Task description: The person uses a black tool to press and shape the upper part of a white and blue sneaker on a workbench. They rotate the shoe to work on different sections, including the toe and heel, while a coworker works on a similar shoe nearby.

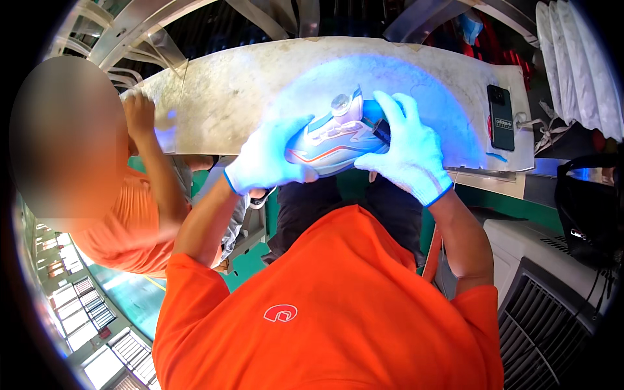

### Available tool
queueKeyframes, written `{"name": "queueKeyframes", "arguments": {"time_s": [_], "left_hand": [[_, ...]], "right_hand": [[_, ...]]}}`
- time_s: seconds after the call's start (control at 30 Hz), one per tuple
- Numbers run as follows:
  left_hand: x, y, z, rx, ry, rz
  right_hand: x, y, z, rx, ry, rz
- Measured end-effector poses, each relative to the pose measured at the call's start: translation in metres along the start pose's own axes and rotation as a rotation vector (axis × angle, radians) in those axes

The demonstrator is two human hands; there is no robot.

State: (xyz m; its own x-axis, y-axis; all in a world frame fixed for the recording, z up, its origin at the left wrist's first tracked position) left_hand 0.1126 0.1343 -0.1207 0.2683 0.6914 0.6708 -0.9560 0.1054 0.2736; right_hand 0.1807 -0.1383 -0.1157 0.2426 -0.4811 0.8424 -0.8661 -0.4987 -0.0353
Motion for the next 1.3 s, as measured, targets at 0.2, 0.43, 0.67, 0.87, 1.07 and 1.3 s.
{"name": "queueKeyframes", "arguments": {"time_s": [0.2,0.43,0.67,0.87,1.07,1.3], "left_hand": [[-0.011,-0.004,0.015,0.035,-0.157,0.047],[-0.017,-0.007,0.034,0.116,-0.287,0.086],[-0.028,-0.01,0.035,0.118,-0.412,0.152],[-0.037,-0.022,0.053,-0.038,-0.386,0.245],[-0.03,-0.032,0.042,-0.176,-0.284,0.195],[-0.027,-0.023,0.05,-0.122,-0.383,0.156]], "right_hand": [[-0.001,-0.002,0.005,0.034,-0.083,0.035],[-0.004,-0.006,0.009,0.118,-0.054,0.103],[0.001,-0.005,0.006,0.039,-0.052,0.025],[0.001,-0.008,0.01,0.042,-0.054,-0.017],[0.004,-0.021,0.019,0.069,-0.186,-0.023],[0.006,-0.023,0.019,0.13,-0.124,-0.017]]}}
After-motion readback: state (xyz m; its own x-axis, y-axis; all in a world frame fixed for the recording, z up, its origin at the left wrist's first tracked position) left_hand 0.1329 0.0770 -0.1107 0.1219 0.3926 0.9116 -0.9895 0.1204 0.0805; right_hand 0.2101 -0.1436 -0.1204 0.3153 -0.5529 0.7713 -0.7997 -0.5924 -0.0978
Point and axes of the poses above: each hand's wrist, its own y-axis away from the middle knuckle, its own x-axis out of the back of the hand, z = x × y, the point moved 3 cm from there along -y, towards the middle knuckle, and after that the axes turned 4 degrees about z, right-handed, at the moved point
